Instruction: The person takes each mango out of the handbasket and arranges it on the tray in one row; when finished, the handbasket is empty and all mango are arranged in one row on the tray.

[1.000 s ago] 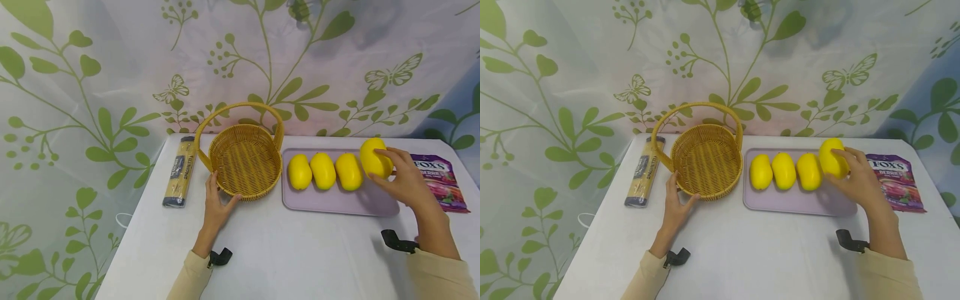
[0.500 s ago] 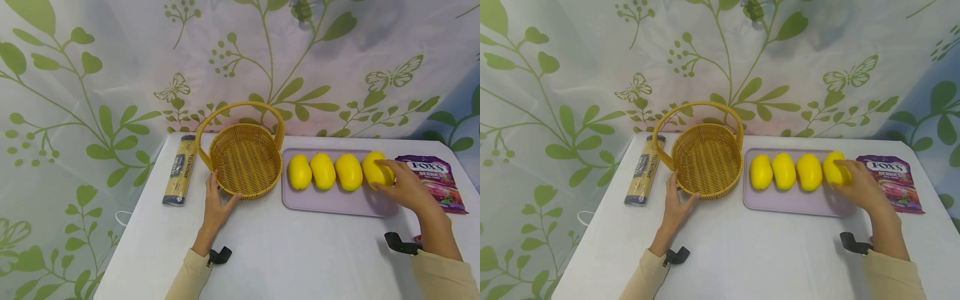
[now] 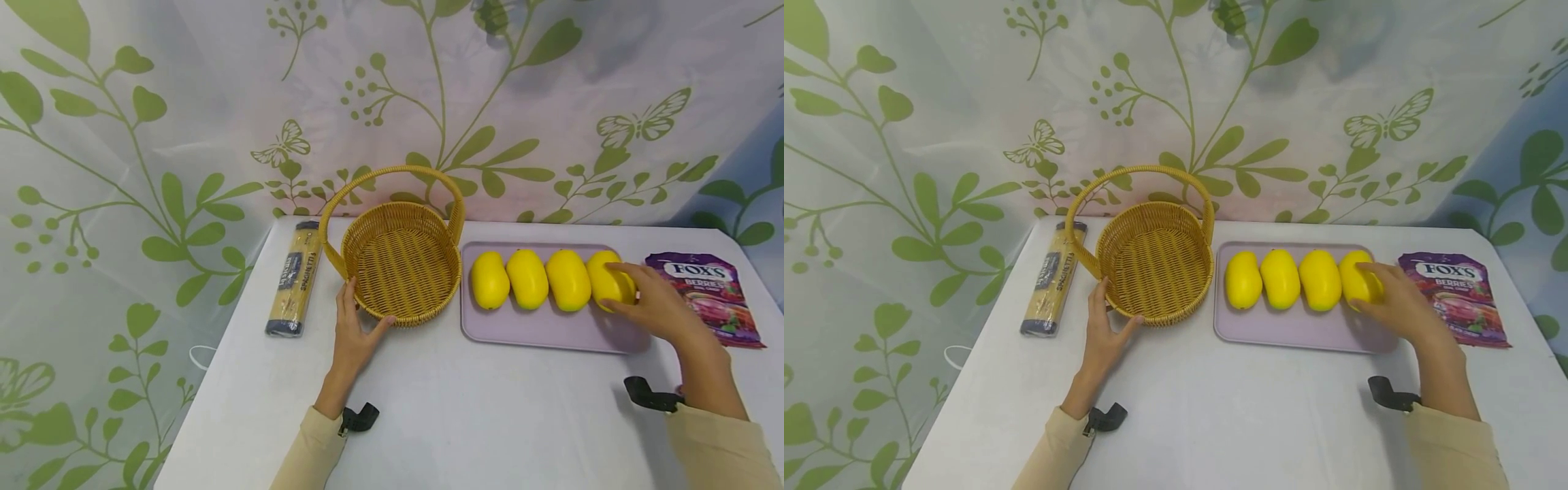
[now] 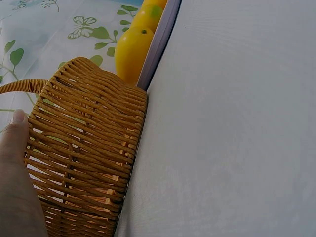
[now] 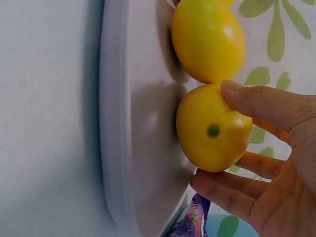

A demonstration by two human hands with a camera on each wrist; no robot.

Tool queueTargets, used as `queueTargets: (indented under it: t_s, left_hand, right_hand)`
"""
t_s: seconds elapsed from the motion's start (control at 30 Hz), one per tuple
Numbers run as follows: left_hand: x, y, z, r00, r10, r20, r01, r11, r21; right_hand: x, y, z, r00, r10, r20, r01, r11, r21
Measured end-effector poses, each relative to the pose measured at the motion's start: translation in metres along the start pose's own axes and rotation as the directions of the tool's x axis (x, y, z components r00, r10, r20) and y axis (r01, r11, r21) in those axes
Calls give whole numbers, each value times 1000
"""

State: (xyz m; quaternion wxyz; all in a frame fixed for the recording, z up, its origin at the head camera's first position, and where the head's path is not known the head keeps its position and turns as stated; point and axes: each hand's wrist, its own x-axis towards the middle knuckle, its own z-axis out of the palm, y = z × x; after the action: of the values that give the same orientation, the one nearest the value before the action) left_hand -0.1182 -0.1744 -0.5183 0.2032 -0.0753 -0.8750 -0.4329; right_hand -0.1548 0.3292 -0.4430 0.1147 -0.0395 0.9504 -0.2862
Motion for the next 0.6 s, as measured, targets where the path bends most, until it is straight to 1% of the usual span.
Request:
queueTargets:
  t_s: [0.13,0.37,0.6]
  left_hand:
    - [0,0,0,1000,8,-1,-8,1000,-12]
    - [1,1,-1,1000,9,5,-9,1000,-26]
    - [0,1,-1,1000,5,8,-5,1000,-18]
  right_hand:
    - [1,0,1,1000,-4,5,4,1000,10]
    - [0,-1,0,1000,16,20,-16,1000,10]
    - [-1,-1,1,1000,7,17,-7,1000,14]
